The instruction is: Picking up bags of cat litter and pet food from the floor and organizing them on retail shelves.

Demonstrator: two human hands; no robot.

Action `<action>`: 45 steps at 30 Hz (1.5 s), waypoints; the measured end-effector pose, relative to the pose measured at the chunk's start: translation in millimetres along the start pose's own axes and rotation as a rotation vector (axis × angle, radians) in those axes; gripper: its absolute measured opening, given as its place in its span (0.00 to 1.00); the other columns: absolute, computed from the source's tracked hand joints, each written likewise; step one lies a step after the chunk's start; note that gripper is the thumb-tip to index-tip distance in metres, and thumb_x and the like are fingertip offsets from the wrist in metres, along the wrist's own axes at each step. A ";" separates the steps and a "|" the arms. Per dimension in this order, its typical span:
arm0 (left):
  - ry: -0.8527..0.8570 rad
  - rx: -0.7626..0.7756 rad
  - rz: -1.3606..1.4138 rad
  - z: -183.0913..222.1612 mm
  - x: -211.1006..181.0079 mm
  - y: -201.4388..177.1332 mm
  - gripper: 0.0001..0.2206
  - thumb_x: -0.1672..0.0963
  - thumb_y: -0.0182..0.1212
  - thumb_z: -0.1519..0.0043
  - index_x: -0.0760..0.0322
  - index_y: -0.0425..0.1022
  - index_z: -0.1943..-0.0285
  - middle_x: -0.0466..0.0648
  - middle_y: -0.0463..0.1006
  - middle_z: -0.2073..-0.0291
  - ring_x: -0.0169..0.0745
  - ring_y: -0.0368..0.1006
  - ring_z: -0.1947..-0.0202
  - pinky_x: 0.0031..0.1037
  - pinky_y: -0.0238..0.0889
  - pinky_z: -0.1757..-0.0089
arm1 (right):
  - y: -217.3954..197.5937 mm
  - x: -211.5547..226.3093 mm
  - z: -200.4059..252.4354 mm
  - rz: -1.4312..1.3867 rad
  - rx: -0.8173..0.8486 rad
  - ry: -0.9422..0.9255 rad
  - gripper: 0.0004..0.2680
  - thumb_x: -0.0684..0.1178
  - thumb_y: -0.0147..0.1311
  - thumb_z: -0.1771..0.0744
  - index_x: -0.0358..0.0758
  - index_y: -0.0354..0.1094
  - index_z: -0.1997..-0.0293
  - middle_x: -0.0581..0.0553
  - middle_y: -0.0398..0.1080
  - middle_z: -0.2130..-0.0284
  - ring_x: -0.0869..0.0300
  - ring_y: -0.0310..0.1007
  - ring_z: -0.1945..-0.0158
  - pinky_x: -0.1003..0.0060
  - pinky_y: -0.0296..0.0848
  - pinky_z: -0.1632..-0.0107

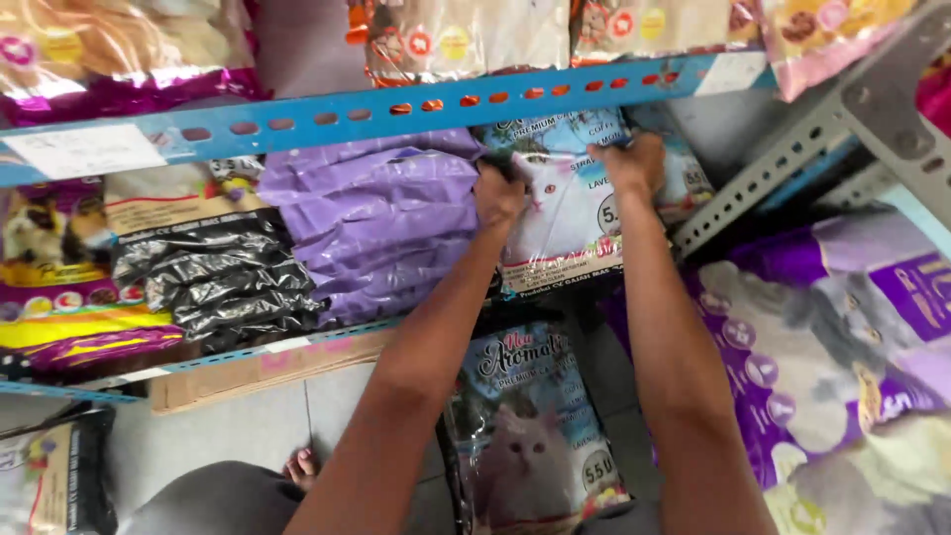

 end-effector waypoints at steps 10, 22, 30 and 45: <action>0.348 0.217 -0.277 89.4 -39.3 -33.7 0.39 0.51 0.68 0.43 0.66 0.52 0.25 0.75 0.41 0.25 0.81 0.65 0.37 0.60 0.66 0.41 | 100.4 -41.8 31.0 0.372 0.365 -0.210 0.31 0.63 0.47 0.30 0.34 0.38 0.21 0.29 0.43 0.25 0.32 0.41 0.24 0.35 0.49 0.27; 1.247 -0.110 -0.855 206.6 -4.9 -21.5 0.54 0.47 0.79 0.56 0.70 0.52 0.22 0.63 0.50 0.23 0.65 0.42 0.23 0.52 0.31 0.28 | 96.2 -108.7 158.7 -0.051 -0.435 0.199 0.30 0.54 0.56 0.33 0.46 0.39 0.25 0.27 0.47 0.34 0.30 0.52 0.32 0.31 0.62 0.40; 1.309 -0.214 -0.802 221.1 0.6 -24.3 0.43 0.54 0.77 0.58 0.69 0.63 0.30 0.62 0.62 0.30 0.67 0.52 0.26 0.55 0.36 0.30 | 148.8 -183.0 150.8 -0.584 -0.533 0.304 0.31 0.53 0.66 0.38 0.42 0.50 0.29 0.24 0.65 0.45 0.32 0.67 0.37 0.43 0.65 0.35; 1.425 -0.481 -0.875 174.6 -22.0 -30.1 0.20 0.59 0.56 0.37 0.64 0.69 0.34 0.58 0.72 0.37 0.59 0.67 0.35 0.46 0.61 0.39 | 123.5 -100.2 146.4 -0.999 0.136 0.129 0.37 0.39 0.62 0.33 0.56 0.32 0.19 0.31 0.32 0.25 0.49 0.67 0.41 0.39 0.78 0.47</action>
Point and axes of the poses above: each hand's wrist, its own z-axis away from the middle knuckle, its own y-axis out of the palm, x = y × z, the point moved 8 cm from there along -z, towards the middle knuckle
